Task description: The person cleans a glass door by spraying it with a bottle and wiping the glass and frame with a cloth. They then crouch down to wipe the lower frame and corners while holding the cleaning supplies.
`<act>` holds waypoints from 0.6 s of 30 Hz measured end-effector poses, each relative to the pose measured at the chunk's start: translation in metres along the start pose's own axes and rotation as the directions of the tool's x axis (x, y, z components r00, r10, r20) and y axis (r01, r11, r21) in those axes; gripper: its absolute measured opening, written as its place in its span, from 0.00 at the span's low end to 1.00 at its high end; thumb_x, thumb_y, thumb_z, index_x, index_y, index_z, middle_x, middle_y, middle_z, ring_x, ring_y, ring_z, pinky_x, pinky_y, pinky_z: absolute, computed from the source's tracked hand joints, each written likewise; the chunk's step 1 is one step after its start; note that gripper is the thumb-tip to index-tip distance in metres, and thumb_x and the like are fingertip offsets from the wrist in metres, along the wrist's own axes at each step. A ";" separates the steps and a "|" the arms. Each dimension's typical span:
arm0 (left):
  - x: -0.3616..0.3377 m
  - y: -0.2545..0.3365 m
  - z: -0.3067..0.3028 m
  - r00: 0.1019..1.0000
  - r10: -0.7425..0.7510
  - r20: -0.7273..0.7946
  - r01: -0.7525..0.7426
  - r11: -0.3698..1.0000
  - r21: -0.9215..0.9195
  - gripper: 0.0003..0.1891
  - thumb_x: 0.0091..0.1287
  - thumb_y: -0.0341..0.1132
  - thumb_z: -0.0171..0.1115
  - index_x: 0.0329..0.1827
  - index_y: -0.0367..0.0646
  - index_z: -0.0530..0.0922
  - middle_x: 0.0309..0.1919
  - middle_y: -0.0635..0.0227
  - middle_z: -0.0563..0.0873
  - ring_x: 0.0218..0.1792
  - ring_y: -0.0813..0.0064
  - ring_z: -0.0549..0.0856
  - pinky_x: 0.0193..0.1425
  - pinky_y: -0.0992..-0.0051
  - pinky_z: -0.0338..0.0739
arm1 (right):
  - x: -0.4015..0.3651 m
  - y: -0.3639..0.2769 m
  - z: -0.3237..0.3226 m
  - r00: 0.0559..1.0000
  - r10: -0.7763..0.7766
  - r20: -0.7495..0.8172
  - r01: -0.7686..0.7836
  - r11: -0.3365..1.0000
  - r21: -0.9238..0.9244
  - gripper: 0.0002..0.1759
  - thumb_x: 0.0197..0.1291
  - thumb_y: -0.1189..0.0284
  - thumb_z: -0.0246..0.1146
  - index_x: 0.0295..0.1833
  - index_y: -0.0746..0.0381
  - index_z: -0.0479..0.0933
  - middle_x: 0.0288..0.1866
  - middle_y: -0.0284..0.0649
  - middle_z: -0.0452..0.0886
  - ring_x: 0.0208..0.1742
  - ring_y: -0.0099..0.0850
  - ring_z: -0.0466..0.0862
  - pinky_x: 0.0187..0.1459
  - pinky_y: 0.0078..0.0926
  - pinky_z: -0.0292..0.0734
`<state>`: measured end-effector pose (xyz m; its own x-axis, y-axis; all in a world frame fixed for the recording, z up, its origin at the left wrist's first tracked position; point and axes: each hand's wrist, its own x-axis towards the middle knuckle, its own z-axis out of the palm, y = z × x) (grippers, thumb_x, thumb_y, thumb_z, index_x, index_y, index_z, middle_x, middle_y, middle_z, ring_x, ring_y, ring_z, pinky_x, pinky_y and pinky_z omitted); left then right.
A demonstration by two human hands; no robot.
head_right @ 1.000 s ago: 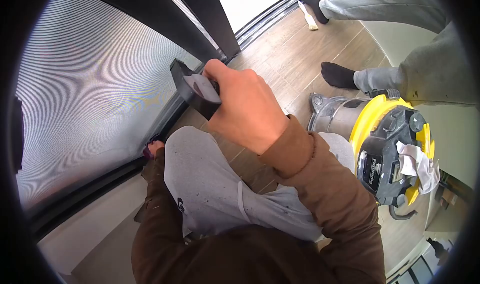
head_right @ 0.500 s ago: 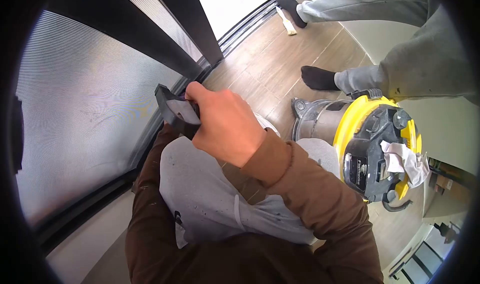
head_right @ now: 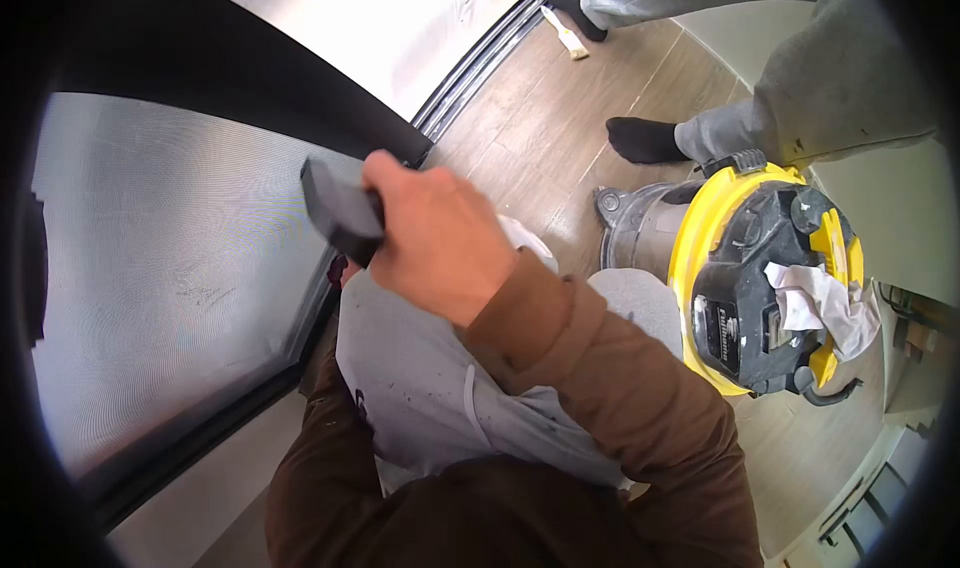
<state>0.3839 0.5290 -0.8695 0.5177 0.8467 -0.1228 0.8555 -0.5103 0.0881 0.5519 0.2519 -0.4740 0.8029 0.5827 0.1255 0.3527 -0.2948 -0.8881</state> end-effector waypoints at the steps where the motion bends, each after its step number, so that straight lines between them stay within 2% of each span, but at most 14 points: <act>1: -0.002 0.001 0.001 0.999 -0.048 -0.017 0.048 0.999 0.000 0.14 0.73 0.43 0.58 0.54 0.46 0.73 0.38 0.46 0.88 0.41 0.41 0.88 0.44 0.45 0.80 | 0.001 0.003 -0.001 0.998 -0.024 -0.051 0.024 1.000 -0.001 0.15 0.55 0.73 0.73 0.43 0.62 0.74 0.29 0.53 0.81 0.35 0.55 0.84 0.34 0.38 0.78; 3: -0.001 0.008 -0.002 0.989 -0.134 -0.059 0.134 0.991 -0.013 0.14 0.72 0.44 0.58 0.53 0.46 0.73 0.38 0.47 0.89 0.42 0.41 0.88 0.44 0.45 0.81 | 0.002 0.002 -0.012 0.996 -0.039 -0.084 0.036 0.998 -0.042 0.14 0.58 0.74 0.72 0.43 0.63 0.74 0.30 0.50 0.82 0.35 0.54 0.85 0.34 0.36 0.78; 6: 0.003 0.033 -0.006 0.982 -0.166 -0.093 0.154 0.981 -0.119 0.13 0.73 0.45 0.57 0.51 0.46 0.75 0.39 0.45 0.88 0.42 0.40 0.87 0.46 0.45 0.80 | 0.003 0.002 -0.019 0.990 -0.035 -0.134 0.022 0.995 -0.096 0.12 0.60 0.74 0.71 0.42 0.65 0.73 0.31 0.49 0.83 0.37 0.54 0.86 0.35 0.34 0.79; 9: 0.012 0.059 0.000 0.986 0.055 -0.157 -0.096 0.959 -0.268 0.13 0.74 0.45 0.55 0.51 0.47 0.74 0.36 0.45 0.88 0.40 0.39 0.87 0.44 0.43 0.80 | 0.003 0.002 -0.020 0.988 -0.055 -0.143 0.043 0.995 -0.088 0.13 0.60 0.74 0.71 0.43 0.65 0.73 0.29 0.48 0.82 0.32 0.50 0.84 0.33 0.32 0.77; 12: 0.024 0.060 -0.008 0.961 0.275 -0.013 -0.274 0.948 -0.162 0.13 0.75 0.46 0.53 0.52 0.47 0.72 0.35 0.45 0.88 0.38 0.39 0.87 0.43 0.42 0.79 | 0.003 0.001 -0.019 0.985 -0.062 -0.164 0.055 0.998 -0.042 0.13 0.60 0.74 0.71 0.43 0.65 0.73 0.27 0.46 0.80 0.26 0.44 0.80 0.32 0.30 0.75; 15: 0.029 0.065 -0.019 0.942 0.328 0.064 -0.328 0.945 -0.016 0.13 0.76 0.46 0.51 0.53 0.47 0.70 0.34 0.45 0.88 0.38 0.39 0.87 0.43 0.42 0.78 | 0.004 0.004 -0.021 0.982 -0.020 -0.188 0.020 1.000 0.000 0.13 0.60 0.74 0.72 0.43 0.65 0.73 0.26 0.44 0.78 0.24 0.39 0.75 0.31 0.28 0.73; 18: 0.037 0.066 -0.020 0.929 0.348 0.127 -0.352 0.936 0.008 0.14 0.76 0.46 0.52 0.53 0.45 0.70 0.36 0.44 0.88 0.41 0.40 0.88 0.46 0.43 0.79 | 0.004 0.006 -0.026 0.986 0.014 -0.163 -0.030 0.995 -0.095 0.13 0.60 0.73 0.71 0.42 0.65 0.73 0.27 0.46 0.79 0.26 0.43 0.80 0.32 0.30 0.75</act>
<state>0.4597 0.5299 -0.8488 0.7803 0.5897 -0.2085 0.6186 -0.7769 0.1176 0.5704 0.2326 -0.4675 0.8756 0.4469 0.1833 0.3726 -0.3831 -0.8452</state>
